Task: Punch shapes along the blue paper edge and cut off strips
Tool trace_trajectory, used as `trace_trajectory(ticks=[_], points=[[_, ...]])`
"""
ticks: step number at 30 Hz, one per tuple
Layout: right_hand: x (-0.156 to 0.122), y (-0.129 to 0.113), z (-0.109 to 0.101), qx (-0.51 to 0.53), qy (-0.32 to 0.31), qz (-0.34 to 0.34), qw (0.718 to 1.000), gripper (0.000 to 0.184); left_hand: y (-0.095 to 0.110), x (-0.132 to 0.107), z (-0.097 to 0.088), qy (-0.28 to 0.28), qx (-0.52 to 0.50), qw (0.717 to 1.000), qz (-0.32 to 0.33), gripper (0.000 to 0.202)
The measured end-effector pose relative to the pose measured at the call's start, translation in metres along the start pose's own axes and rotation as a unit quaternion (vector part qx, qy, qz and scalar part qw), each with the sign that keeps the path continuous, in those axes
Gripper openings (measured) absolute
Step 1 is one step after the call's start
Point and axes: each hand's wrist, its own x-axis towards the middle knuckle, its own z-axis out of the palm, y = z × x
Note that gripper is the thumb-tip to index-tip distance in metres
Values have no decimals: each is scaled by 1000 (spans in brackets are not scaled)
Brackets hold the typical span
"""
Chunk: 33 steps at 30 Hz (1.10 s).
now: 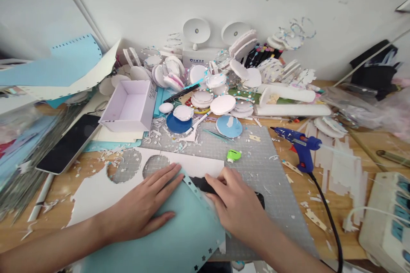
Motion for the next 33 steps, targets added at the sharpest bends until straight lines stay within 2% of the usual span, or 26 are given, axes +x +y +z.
trace_trajectory(ticks=[13, 18, 21, 24, 27, 29, 31, 33], points=[[33, -4, 8, -42, 44, -23, 998, 32, 2, -1, -1, 16, 24, 999, 16, 66], [40, -2, 6, -58, 99, -33, 993, 31, 0, 0, -1, 7, 38, 999, 37, 68], [30, 8, -8, -74, 164, -9, 984, 31, -2, 0, -2, -7, 33, 998, 46, 69], [10, 29, -23, -130, 204, 59, 969, 34, -2, 4, -4, 5, 26, 999, 43, 63], [-8, 54, -29, -200, 183, 110, 956, 34, -2, 16, -6, 33, 45, 998, 26, 48], [-16, 65, -28, -230, 161, 114, 953, 33, -2, 28, -8, 44, 64, 997, 21, 35], [-20, 66, -27, -227, 172, 101, 953, 32, -3, 41, -8, 47, 84, 995, 25, 18], [-24, 54, -24, -180, 201, 84, 959, 30, -5, 52, -8, 47, 101, 993, 29, 15]])
